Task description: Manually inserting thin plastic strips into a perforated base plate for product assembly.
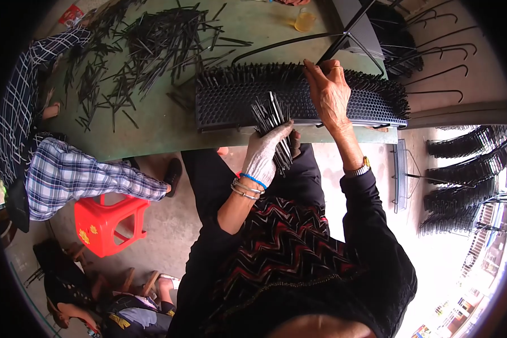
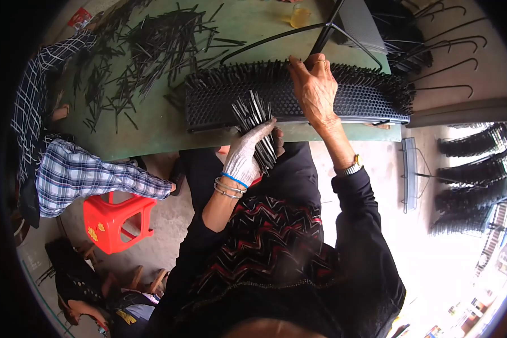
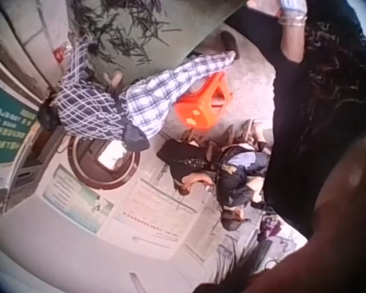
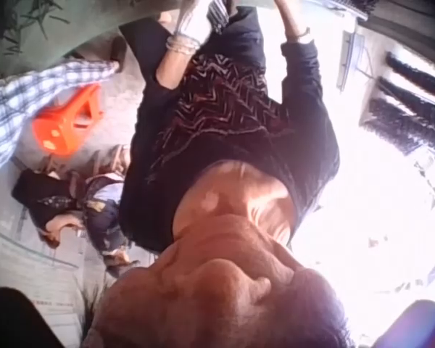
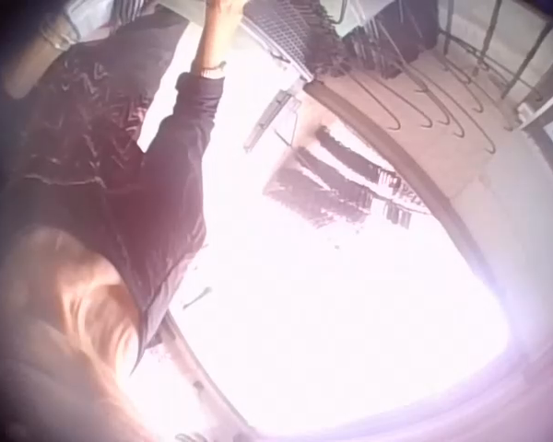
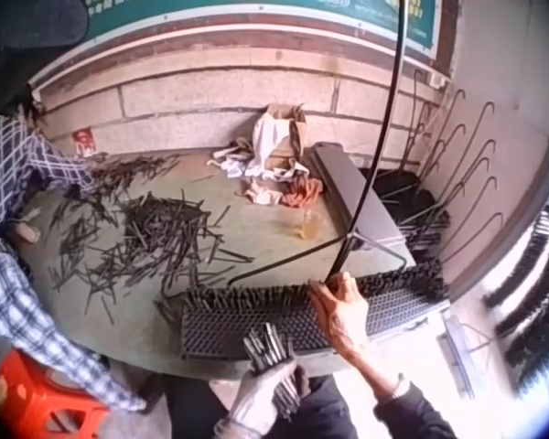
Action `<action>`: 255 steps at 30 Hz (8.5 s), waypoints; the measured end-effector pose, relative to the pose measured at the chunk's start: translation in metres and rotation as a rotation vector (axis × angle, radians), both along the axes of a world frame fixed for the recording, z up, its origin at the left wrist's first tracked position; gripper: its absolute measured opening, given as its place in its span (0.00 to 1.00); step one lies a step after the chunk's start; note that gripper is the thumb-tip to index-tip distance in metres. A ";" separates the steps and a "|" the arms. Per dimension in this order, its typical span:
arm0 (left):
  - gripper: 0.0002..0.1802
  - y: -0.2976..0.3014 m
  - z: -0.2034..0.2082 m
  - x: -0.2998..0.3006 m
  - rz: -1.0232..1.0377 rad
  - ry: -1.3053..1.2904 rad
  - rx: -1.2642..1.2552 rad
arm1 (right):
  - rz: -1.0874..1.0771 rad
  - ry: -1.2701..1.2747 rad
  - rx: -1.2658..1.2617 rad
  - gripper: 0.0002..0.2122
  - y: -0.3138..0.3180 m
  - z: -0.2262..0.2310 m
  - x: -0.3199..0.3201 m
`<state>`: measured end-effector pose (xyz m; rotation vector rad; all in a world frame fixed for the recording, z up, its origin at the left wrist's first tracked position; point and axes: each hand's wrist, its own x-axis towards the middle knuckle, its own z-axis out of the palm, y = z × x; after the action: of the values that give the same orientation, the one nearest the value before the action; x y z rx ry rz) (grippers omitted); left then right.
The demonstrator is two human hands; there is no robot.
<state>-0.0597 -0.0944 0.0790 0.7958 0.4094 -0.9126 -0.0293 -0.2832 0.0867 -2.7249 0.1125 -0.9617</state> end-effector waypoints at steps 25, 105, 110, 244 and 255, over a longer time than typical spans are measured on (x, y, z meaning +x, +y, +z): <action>0.08 0.000 -0.004 -0.003 0.084 -0.004 -0.055 | 0.301 0.459 1.189 0.05 0.009 0.028 -0.046; 0.11 -0.024 0.009 -0.025 -0.123 -0.090 -0.016 | 0.252 0.546 0.967 0.11 0.001 0.030 -0.090; 0.10 -0.027 0.002 -0.022 -0.022 -0.007 0.036 | 0.110 0.440 0.941 0.06 -0.001 0.039 -0.082; 0.11 -0.083 0.001 -0.043 0.005 0.112 -0.007 | -0.093 -0.101 0.552 0.06 -0.062 0.033 -0.049; 0.06 -0.078 -0.004 -0.031 -0.053 0.160 0.006 | -0.092 0.006 0.363 0.05 -0.061 0.018 -0.031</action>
<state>-0.0906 -0.1719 0.0754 0.7447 0.5337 -1.0285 -0.0606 -0.3444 0.1044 -2.4057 0.3778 -0.8602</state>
